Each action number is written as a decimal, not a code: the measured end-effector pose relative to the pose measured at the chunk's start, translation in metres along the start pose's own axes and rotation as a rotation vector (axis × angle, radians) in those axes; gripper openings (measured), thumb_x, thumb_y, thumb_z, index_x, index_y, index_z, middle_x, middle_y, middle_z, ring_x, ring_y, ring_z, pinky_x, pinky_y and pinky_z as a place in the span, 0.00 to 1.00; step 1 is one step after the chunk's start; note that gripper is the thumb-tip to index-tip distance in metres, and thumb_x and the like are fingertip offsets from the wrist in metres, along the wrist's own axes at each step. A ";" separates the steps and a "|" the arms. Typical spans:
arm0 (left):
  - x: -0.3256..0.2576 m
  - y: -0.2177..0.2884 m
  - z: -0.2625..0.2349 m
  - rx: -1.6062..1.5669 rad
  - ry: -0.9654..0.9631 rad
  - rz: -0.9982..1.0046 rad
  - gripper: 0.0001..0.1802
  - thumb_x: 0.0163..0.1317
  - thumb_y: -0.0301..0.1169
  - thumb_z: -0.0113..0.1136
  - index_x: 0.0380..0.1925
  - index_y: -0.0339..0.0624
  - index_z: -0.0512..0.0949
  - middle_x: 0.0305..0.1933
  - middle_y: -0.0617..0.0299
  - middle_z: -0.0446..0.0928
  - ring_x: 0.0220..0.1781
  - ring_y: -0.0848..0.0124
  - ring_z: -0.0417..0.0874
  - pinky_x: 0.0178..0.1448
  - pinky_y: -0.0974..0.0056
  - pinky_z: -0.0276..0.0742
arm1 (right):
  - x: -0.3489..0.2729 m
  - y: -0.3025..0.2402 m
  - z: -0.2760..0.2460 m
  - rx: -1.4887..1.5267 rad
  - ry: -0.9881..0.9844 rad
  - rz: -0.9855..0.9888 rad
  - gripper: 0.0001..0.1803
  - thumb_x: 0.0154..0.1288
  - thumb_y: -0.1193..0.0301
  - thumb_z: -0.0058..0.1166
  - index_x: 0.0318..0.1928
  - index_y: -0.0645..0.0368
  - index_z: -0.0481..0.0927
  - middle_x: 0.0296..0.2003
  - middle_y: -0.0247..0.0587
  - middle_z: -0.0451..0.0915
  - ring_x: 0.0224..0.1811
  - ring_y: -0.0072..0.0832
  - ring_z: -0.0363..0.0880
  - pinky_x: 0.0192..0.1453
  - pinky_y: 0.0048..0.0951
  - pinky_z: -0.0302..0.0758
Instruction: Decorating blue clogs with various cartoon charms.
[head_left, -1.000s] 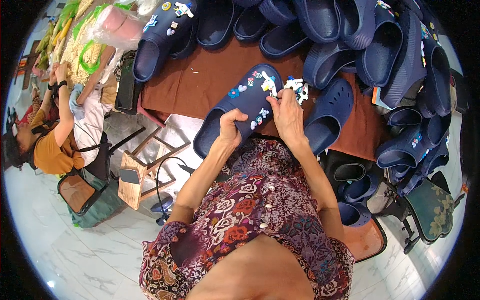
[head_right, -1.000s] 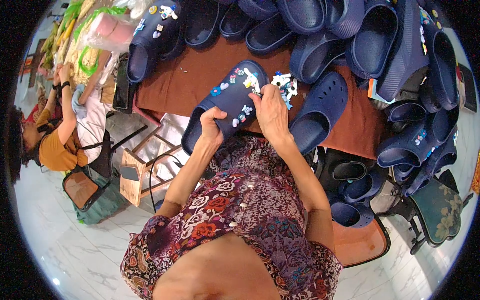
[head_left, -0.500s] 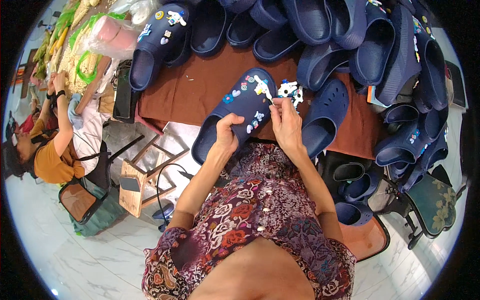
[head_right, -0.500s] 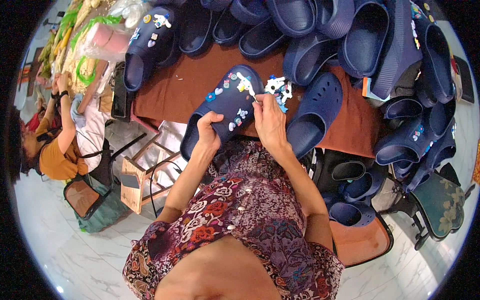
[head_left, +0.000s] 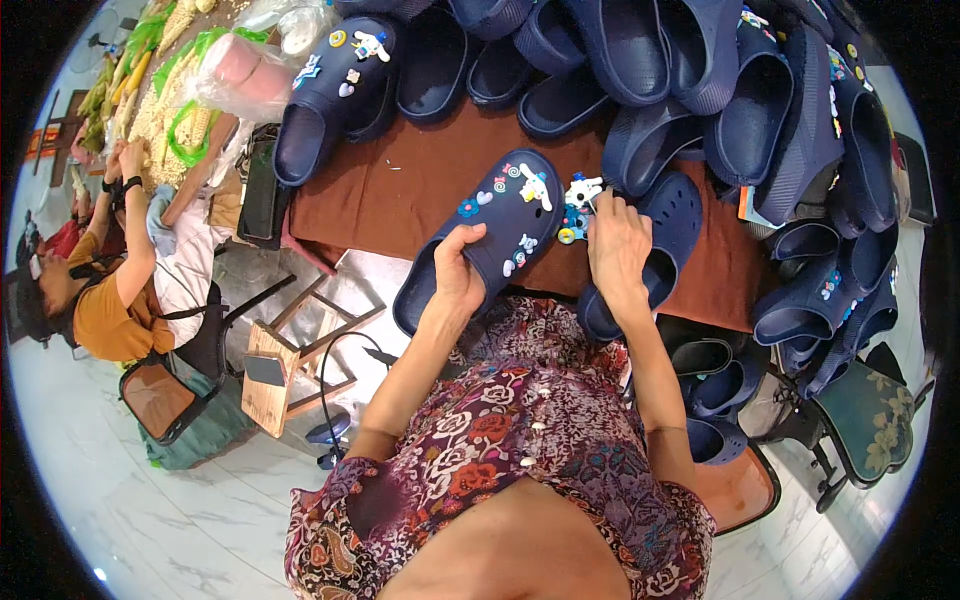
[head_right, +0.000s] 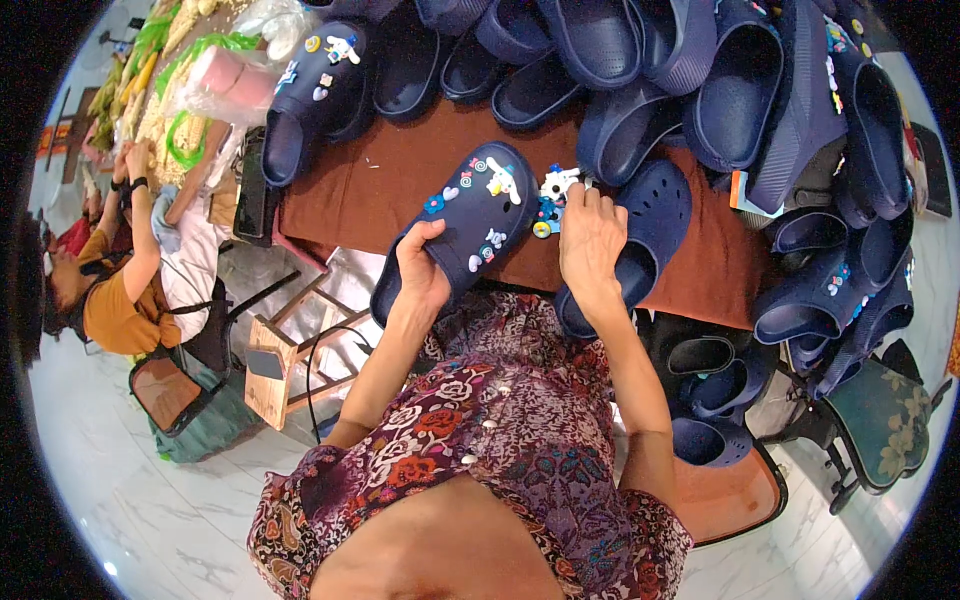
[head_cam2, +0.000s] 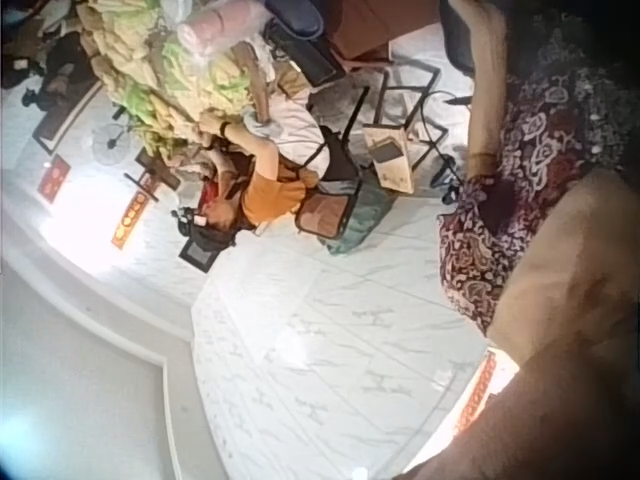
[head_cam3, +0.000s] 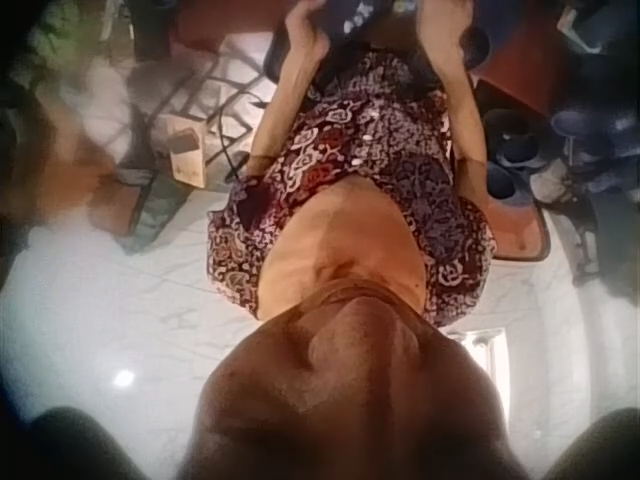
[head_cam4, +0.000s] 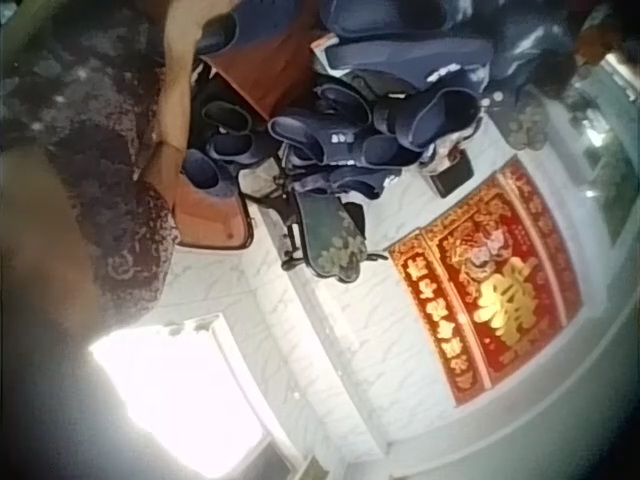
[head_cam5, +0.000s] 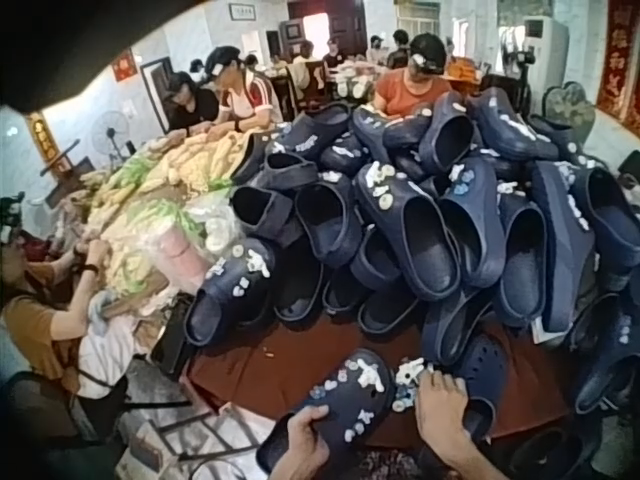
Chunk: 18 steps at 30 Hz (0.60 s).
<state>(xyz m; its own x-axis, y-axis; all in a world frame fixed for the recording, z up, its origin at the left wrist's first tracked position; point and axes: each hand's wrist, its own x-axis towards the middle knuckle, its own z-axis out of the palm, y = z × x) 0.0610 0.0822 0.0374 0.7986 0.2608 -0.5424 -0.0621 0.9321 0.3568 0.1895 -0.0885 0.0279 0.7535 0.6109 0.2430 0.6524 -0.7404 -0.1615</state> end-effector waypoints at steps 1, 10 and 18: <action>-0.001 0.002 0.005 -0.017 0.020 0.017 0.27 0.54 0.30 0.54 0.56 0.31 0.69 0.55 0.46 0.77 0.54 0.54 0.81 0.60 0.51 0.77 | 0.002 -0.003 -0.006 0.005 -0.003 -0.006 0.08 0.56 0.75 0.55 0.38 0.60 0.74 0.31 0.44 0.75 0.35 0.41 0.76 0.39 0.41 0.68; -0.003 -0.003 0.009 0.004 0.031 0.025 0.31 0.49 0.30 0.52 0.57 0.30 0.68 0.57 0.44 0.75 0.56 0.51 0.79 0.63 0.49 0.75 | 0.015 -0.035 -0.010 0.438 0.075 0.005 0.17 0.63 0.67 0.57 0.51 0.58 0.77 0.41 0.44 0.76 0.45 0.43 0.75 0.50 0.41 0.67; -0.005 -0.011 -0.001 0.038 -0.002 0.049 0.32 0.47 0.27 0.50 0.56 0.27 0.68 0.55 0.44 0.75 0.54 0.53 0.80 0.60 0.52 0.77 | 0.015 -0.055 -0.006 0.475 0.114 0.021 0.19 0.61 0.66 0.60 0.50 0.62 0.75 0.41 0.44 0.74 0.44 0.42 0.74 0.49 0.41 0.68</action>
<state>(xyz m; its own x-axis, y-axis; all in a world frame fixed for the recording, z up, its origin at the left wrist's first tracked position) 0.0569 0.0709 0.0358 0.7961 0.3054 -0.5224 -0.0784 0.9081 0.4114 0.1647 -0.0406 0.0465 0.7706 0.5428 0.3340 0.6220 -0.5266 -0.5795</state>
